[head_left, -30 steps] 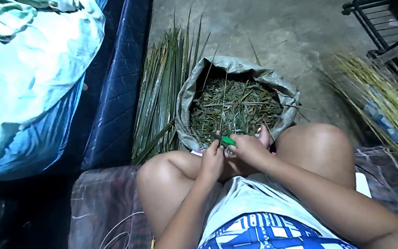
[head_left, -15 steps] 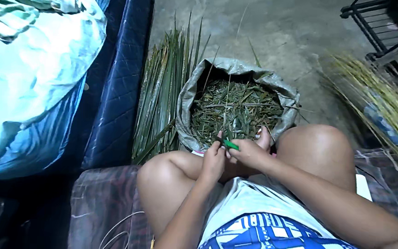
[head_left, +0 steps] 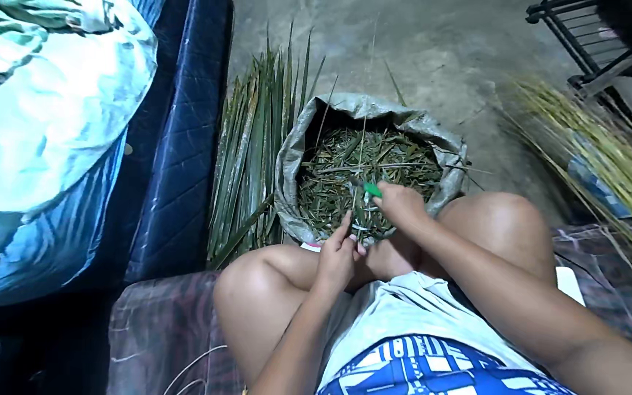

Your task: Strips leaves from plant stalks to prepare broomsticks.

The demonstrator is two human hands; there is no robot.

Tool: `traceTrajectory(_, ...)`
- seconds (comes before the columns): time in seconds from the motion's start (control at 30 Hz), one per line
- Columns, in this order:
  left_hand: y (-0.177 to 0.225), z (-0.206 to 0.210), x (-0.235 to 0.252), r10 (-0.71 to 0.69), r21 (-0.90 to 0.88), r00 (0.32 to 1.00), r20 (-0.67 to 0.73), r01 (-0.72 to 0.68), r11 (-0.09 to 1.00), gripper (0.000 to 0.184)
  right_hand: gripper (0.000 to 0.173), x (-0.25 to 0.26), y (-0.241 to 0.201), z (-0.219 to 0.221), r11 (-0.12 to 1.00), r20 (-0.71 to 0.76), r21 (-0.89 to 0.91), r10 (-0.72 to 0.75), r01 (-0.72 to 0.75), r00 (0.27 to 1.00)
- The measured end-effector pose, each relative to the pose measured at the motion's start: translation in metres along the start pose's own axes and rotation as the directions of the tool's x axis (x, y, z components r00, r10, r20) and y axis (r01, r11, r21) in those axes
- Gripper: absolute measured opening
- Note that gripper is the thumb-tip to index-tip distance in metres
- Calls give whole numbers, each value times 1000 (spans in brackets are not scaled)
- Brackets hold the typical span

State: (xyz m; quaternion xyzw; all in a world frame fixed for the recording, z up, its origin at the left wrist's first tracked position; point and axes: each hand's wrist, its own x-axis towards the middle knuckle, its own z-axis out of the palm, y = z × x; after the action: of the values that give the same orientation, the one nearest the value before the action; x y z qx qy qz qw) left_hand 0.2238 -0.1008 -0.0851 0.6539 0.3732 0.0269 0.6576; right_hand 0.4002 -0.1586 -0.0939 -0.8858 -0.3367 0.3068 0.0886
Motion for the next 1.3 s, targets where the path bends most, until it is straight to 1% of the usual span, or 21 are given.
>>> traceTrajectory(0.03,-1,0,-2,1,-40,1000,19,0,999,52,30,5,5,-3,1000,-13,24,19,-19,1000)
traceTrajectory(0.1,-1,-1,-2,-7,-146,999,45,13,989,52,28,3,10,-6,997,-11,71,-18,18,1000)
traceTrajectory(0.17,0,-5,-1,-36,-279,998,60,51,959,52,29,-10,6,-1,988,66,116,-105,97,992)
traceTrajectory(0.27,4,-12,0,-109,-471,989,101,144,870,48,31,-30,-3,10,978,193,105,-196,179,961)
traceTrajectory(0.3,4,-14,-1,-122,-528,985,124,170,832,46,31,-31,-4,8,980,197,89,-193,179,961)
traceTrajectory(0.37,5,-16,-3,-120,-609,978,172,202,767,49,31,-20,2,1,989,133,68,-140,132,981)
traceTrajectory(0.47,5,-17,-5,-102,-650,969,224,227,725,50,29,11,21,-9,992,-42,129,18,-13,999)
traceTrajectory(0.53,5,-17,-5,-97,-651,968,232,229,724,50,27,14,24,-16,983,-113,174,73,-53,991)
traceTrajectory(0.6,4,-17,-3,-97,-642,969,226,223,734,50,26,2,18,-16,982,-71,190,7,7,997)
traceTrajectory(0.67,4,-17,-2,-102,-628,972,212,215,748,49,28,-15,9,-7,982,64,155,-120,109,991)
traceTrajectory(0.73,5,-16,-3,-111,-620,973,204,216,754,49,31,-26,2,0,983,165,96,-173,159,971)
traceTrajectory(0.77,5,-17,-4,-115,-616,971,208,221,756,50,31,-25,2,0,986,162,92,-155,141,975)
traceTrajectory(0.87,4,-16,-6,-98,-604,964,247,232,763,50,30,1,21,-6,986,27,165,0,-5,1000)
traceTrajectory(0.93,2,-13,-6,-74,-581,961,265,220,784,52,34,14,32,-11,942,-26,333,57,-45,998)
traceTrajectory(0.97,1,-11,-5,-63,-557,962,266,207,804,53,38,15,32,-11,895,-18,445,48,-35,999)
traceTrajectory(1.03,0,-6,-3,-49,-477,964,262,174,862,55,37,10,29,-3,780,58,625,-41,-5,997)
traceTrajectory(1.07,-2,-3,-2,-43,-431,963,266,159,888,56,33,7,26,3,736,105,677,-101,3,989)
traceTrajectory(1.13,-3,3,-2,-58,-330,960,274,150,932,59,26,4,21,6,707,165,708,-156,-7,974)
traceTrajectory(1.17,-3,6,-2,-72,-245,961,267,140,959,62,24,5,22,5,708,168,706,-150,-12,974)
traceTrajectory(1.23,-3,10,-1,-102,39,971,218,95,995,61,22,11,27,3,708,109,706,-97,-8,989)
traceTrajectory(1.3,-8,14,0,-80,323,984,158,25,946,56,23,18,31,1,706,17,708,-16,0,1000)
